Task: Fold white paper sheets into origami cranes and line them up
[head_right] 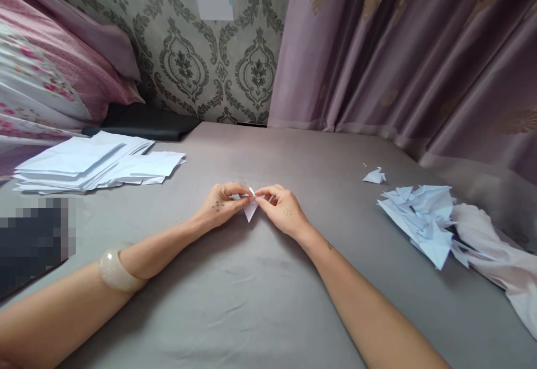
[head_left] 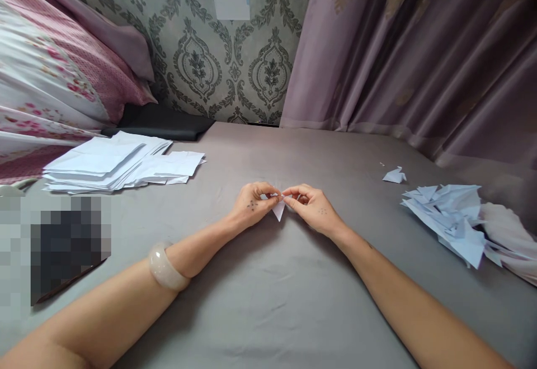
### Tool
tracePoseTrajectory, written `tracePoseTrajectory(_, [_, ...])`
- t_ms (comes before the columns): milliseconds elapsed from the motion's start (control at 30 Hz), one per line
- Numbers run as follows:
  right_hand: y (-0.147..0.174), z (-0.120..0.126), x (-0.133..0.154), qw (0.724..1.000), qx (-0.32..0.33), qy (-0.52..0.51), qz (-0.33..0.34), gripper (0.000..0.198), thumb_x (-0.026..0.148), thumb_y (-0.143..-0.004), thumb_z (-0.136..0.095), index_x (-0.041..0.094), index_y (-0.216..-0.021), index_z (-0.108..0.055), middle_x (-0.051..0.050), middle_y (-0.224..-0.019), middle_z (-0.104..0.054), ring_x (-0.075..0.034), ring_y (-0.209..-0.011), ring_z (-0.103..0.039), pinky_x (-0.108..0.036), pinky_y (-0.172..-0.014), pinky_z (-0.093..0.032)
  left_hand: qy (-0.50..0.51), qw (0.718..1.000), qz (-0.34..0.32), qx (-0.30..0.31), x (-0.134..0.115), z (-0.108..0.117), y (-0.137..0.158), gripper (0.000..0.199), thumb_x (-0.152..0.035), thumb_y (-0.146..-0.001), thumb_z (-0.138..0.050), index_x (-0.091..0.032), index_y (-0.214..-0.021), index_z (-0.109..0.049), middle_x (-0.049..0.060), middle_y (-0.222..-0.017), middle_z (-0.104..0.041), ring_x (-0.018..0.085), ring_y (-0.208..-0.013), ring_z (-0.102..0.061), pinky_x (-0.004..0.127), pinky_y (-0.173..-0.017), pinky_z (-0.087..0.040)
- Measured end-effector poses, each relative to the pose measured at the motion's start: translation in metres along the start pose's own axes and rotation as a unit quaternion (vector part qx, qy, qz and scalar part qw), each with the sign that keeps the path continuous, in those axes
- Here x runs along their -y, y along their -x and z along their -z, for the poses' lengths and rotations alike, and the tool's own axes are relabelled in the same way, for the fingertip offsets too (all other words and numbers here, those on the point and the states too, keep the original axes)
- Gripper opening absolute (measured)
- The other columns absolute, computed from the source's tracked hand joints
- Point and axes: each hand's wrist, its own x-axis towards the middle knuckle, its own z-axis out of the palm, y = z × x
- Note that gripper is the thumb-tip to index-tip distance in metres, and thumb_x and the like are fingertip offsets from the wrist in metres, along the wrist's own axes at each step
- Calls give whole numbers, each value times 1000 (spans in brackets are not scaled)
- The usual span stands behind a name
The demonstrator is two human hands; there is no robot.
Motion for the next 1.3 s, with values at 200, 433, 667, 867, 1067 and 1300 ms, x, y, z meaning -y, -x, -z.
tracePoseTrajectory(200, [3,-5,1,978,-26,180,104,16,23,-88,-48,21,-87,-63,-2,-90,-57,-12,-74,-54,-24,-67,-39,-73,997,-24,4,-4,-2,0,12,-24,-78,-60,-19,-76,-70,2,-77,-68,15,-76,-60,24,-71,-45])
tracePoseTrajectory(433, [4,-5,-9,966,-46,246,64,23,18,-88,-45,22,-104,-62,-5,-101,-60,-14,-78,-57,-26,-69,-40,-177,983,30,24,-4,2,2,23,-33,-71,-70,-19,-88,-62,4,-88,-65,19,-83,-56,31,-76,-44])
tracePoseTrajectory(667, [1,-5,-24,977,-107,183,10,23,16,-82,-46,18,-99,-62,-5,-96,-61,-13,-68,-55,-28,-71,-43,-201,977,64,21,-3,3,4,15,-31,-71,-65,-20,-81,-64,5,-91,-60,22,-90,-54,35,-82,-43])
tracePoseTrajectory(867, [2,-6,-20,977,-106,186,2,22,14,-81,-46,17,-95,-62,-5,-92,-61,-12,-66,-53,-28,-71,-43,-192,980,39,28,-1,3,3,11,-28,-74,-62,-18,-72,-63,6,-87,-62,20,-84,-55,32,-78,-43])
tracePoseTrajectory(1067, [3,-6,-19,977,-110,184,1,23,12,-80,-46,17,-96,-62,-6,-94,-62,-12,-67,-54,-27,-73,-42,-234,968,41,-77,-4,5,-1,13,-29,-78,-59,-19,-72,-64,6,-89,-64,20,-88,-57,34,-84,-42])
tracePoseTrajectory(1300, [6,-7,-18,975,-97,198,5,24,11,-81,-43,19,-93,-62,-5,-93,-62,-13,-72,-55,-27,-72,-41,-284,953,92,-48,2,5,-3,16,-31,-74,-60,-19,-66,-64,6,-86,-64,21,-88,-57,33,-81,-42])
